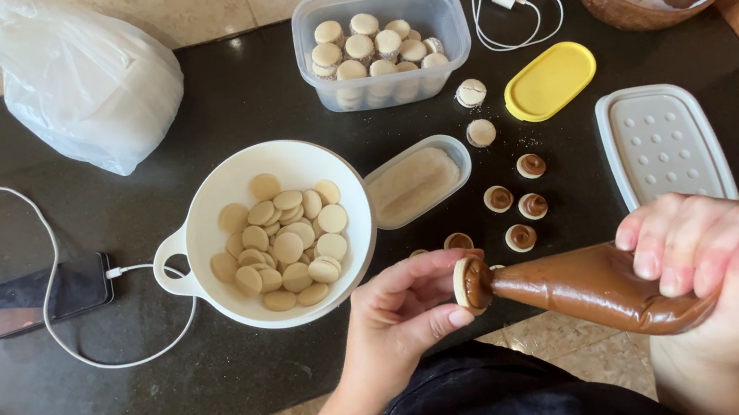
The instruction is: The person washes hands at the sink, dries them with a cloth, then uses a piping bag to fill small round cookies with chocolate cream. They place a second cookie on top to form sandwich cookies and set them aside on the countertop.
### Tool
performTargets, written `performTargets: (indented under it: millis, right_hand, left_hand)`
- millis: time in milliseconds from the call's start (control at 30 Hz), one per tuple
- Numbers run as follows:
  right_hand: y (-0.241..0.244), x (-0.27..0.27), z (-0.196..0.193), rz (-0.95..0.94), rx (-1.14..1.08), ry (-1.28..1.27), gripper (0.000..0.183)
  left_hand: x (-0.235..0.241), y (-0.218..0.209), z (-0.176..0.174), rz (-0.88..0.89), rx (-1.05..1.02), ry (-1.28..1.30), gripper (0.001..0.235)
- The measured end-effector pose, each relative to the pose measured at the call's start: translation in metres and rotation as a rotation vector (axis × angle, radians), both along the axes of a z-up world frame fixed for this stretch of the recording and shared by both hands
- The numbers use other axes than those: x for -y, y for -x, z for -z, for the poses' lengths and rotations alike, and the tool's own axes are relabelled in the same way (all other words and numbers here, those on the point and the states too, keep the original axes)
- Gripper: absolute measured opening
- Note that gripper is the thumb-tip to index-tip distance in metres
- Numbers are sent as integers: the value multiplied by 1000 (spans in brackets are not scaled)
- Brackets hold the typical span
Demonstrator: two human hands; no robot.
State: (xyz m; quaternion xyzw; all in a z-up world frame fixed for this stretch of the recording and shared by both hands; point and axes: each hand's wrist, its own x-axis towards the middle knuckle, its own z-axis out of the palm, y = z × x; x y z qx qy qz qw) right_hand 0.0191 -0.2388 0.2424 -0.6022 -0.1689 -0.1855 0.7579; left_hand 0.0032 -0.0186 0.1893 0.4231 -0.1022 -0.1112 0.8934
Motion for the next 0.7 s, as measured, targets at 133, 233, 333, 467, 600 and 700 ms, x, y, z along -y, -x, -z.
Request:
performTargets:
  millis: [133,233,333,467,600,700]
  right_hand:
    - [4,-2,-5,-24,14,6,54]
    - [5,1,-6,-24,21,18,55]
    - [5,7,-6,-32,24,15,53]
    - [4,2,-10,41,7,-21,50]
    - [4,4,-9,80,-54,-74,49]
    - [5,1,-7,105,-78,-69,49]
  left_hand:
    - [1,-1,-4,-17,24,9,42]
    - [3,-1,-3,-9,55,6,42]
    - [4,1,-7,32,35,-5,42]
    - [6,0,-5,79,41,1,44]
    - [11,0,4,70,-12,117,44]
    - [15,-1,8,60,-66,240,44]
